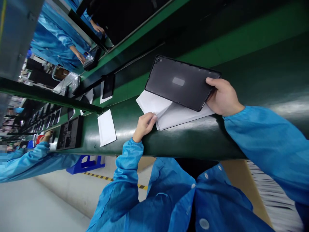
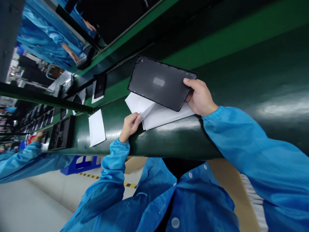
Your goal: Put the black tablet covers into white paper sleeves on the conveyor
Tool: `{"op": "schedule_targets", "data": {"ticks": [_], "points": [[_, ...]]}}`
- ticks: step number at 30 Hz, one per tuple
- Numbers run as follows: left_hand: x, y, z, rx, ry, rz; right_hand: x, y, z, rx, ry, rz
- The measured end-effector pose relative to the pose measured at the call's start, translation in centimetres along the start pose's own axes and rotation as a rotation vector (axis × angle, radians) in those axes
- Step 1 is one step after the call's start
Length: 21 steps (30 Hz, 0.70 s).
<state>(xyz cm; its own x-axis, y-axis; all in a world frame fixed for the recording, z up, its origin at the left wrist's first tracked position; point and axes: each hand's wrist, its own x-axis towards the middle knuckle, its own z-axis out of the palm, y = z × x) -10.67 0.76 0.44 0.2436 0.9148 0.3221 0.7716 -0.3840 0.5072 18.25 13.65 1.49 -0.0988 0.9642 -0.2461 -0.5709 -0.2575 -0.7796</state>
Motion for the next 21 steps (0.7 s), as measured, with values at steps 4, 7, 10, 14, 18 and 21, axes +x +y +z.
{"op": "schedule_targets", "data": {"ticks": [4, 7, 10, 14, 18, 21], "points": [[0.16, -0.32, -0.48, 0.004, 0.170, -0.067, 0.06, 0.16, -0.12, -0.006, 0.013, 0.004], [0.35, -0.57, -0.23, 0.069, 0.272, -0.109, 0.12, 0.24, -0.26, -0.010, -0.006, 0.001], [0.40, -0.79, -0.05, 0.104, 0.348, -0.136, 0.10, 0.22, -0.27, -0.017, -0.024, -0.003], [0.40, -0.83, 0.06, 0.087, 0.363, -0.160, -0.05, 0.05, -0.01, -0.013, -0.008, -0.009], [0.37, -0.59, 0.24, 0.020, 0.303, -0.195, -0.17, -0.08, 0.19, -0.006, 0.006, -0.003], [0.34, -0.40, 0.25, -0.017, 0.235, -0.220, -0.15, -0.06, 0.10, -0.019, 0.005, -0.003]]}}
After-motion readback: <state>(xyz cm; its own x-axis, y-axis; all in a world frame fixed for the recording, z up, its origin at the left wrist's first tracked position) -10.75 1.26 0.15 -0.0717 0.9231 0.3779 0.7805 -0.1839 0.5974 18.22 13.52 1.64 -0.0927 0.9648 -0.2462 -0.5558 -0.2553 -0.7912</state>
